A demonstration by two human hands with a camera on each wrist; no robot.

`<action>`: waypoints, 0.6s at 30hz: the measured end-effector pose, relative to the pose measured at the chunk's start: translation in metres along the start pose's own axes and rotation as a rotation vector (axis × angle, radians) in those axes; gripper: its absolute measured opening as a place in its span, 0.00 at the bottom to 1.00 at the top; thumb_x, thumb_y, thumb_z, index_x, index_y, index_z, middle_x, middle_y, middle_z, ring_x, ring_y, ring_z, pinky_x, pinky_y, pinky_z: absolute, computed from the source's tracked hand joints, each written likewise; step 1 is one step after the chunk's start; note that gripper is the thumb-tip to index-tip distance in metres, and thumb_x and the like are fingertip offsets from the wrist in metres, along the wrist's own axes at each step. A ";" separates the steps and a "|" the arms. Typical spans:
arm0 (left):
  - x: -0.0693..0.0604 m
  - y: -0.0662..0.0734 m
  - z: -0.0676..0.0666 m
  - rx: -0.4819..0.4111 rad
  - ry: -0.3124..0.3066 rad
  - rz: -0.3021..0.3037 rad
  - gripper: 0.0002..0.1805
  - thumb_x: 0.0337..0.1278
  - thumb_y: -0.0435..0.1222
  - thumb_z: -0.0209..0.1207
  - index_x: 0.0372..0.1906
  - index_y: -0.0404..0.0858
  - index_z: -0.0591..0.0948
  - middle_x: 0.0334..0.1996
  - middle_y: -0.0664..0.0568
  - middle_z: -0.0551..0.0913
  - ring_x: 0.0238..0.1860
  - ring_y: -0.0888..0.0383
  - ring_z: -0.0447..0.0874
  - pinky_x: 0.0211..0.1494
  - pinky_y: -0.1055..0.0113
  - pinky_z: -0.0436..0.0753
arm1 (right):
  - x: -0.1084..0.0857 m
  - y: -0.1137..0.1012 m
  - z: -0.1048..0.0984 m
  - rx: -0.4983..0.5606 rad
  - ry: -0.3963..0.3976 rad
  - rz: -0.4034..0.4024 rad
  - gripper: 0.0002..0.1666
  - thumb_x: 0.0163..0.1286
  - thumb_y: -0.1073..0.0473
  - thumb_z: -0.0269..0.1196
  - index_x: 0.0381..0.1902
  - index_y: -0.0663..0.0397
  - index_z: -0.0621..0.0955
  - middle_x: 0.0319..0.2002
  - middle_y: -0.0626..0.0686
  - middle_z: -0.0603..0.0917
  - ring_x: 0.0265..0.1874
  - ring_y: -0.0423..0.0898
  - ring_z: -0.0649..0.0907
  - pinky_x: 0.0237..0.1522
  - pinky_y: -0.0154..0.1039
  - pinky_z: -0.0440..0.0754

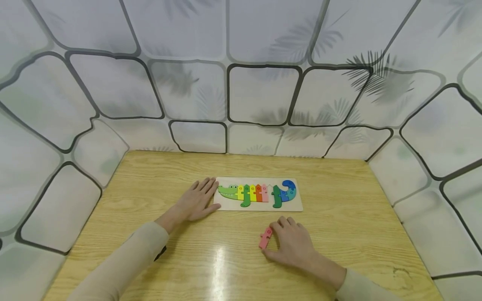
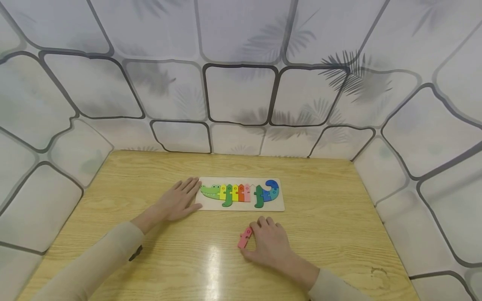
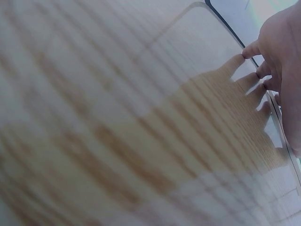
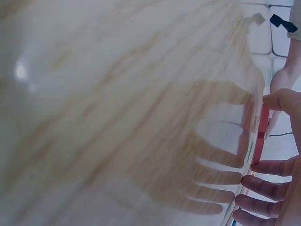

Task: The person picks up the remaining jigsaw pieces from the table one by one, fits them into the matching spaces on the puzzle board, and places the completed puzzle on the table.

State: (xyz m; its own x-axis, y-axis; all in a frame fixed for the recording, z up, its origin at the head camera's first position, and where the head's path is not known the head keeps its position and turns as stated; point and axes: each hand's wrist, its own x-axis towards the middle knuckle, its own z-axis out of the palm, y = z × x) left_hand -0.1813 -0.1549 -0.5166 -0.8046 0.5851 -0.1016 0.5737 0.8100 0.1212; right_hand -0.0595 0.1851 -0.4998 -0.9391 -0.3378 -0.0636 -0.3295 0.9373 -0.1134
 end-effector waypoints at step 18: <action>0.000 0.000 -0.001 0.005 -0.006 -0.002 0.47 0.80 0.62 0.43 0.85 0.34 0.52 0.86 0.38 0.51 0.87 0.39 0.50 0.87 0.38 0.57 | 0.008 0.014 0.005 0.022 0.093 -0.082 0.38 0.56 0.24 0.71 0.54 0.44 0.85 0.47 0.48 0.83 0.48 0.47 0.80 0.50 0.46 0.86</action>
State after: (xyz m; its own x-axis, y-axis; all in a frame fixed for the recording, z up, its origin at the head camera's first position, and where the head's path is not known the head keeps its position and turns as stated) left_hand -0.1810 -0.1546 -0.5156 -0.8047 0.5837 -0.1082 0.5729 0.8114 0.1160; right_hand -0.0713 0.1947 -0.5064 -0.9143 -0.4032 0.0385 -0.4045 0.9043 -0.1364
